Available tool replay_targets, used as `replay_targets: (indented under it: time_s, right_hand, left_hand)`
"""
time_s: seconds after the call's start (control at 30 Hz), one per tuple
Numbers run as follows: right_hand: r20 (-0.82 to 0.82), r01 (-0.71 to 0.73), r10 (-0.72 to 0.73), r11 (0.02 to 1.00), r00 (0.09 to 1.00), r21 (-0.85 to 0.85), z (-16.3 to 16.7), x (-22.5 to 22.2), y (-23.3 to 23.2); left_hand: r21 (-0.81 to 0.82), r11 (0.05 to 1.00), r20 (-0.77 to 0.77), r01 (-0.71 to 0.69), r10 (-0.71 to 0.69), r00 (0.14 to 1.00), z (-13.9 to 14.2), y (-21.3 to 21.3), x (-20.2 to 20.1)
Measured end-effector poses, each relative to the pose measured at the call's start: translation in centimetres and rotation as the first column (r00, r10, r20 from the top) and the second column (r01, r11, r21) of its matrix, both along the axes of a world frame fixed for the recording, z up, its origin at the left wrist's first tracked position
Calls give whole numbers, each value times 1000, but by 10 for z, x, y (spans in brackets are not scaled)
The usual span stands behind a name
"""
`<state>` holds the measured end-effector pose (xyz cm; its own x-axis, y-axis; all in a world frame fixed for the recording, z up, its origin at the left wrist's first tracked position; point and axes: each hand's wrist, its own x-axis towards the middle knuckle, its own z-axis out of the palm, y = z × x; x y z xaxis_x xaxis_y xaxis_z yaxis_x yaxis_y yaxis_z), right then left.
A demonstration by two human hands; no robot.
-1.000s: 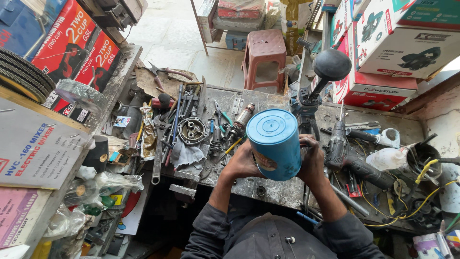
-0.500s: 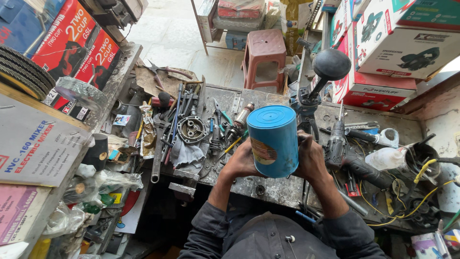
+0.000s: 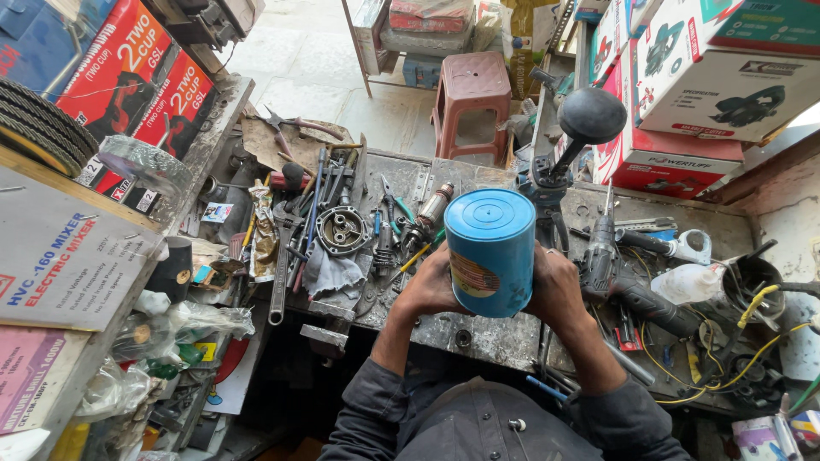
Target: The person works on a geared motor housing at a cluttered workbench, fitting a gear assembly into the housing by hand and pressing parts into place. They hold a blue plastic can over the housing for an extended period, then set it aside and use a wrench to tighten a component on the housing.
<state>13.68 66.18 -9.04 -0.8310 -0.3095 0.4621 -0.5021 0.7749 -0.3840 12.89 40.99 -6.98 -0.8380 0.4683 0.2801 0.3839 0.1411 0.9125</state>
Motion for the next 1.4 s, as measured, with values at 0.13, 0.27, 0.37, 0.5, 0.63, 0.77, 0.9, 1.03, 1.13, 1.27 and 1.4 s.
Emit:
replay_targets:
  time_s: [0.13,0.27,0.37,0.5,0.63,0.77,0.9,1.03,1.13,1.27,1.4]
  right_hand:
    - [1,45,-45,999,999,23,-12,0,0]
    - [-168,5,-22,995,986,-102,-16,0,-2]
    - [-175,-11,-10,993,984,-118,-15,1,-1]
    - [-184,10,-32,993,982,-120,-13,3,0]
    - [-143,41,-57,993,988,-113,-13,3,-3]
    - [-173,0,-23,992,985,-128,-11,3,-4]
    - [-171,-6,-12,994,985,-106,-10,3,-3]
    - [-166,21,-36,996,985,-91,-11,3,-1]
    - [-154,-31,9,989,988,-141,-12,3,-1]
    - [-149,-6,-14,991,989,-130,-13,3,0]
    - [-113,9,-25,991,993,-134,-13,4,-1]
  left_hand:
    - [-11,1000,6,-1,1,1000,4,1,0]
    - [-37,999,29,3,-2,1000,7,0,-1]
    - [13,1000,10,12,-13,1000,7,0,-1]
    - [-18,1000,-8,9,-9,1000,7,0,-2]
    - [-25,1000,-18,0,-1,1000,7,1,-2]
    - [8,1000,3,2,-2,1000,8,0,-1]
    - [-19,1000,-6,-4,4,1000,9,0,-1]
    - [9,1000,43,-3,3,999,8,3,-1]
    - [-9,1000,46,-10,10,999,8,4,1]
    - [-2,1000,23,-5,5,1000,10,2,0]
    - [-6,1000,-40,-7,7,999,11,2,-1]
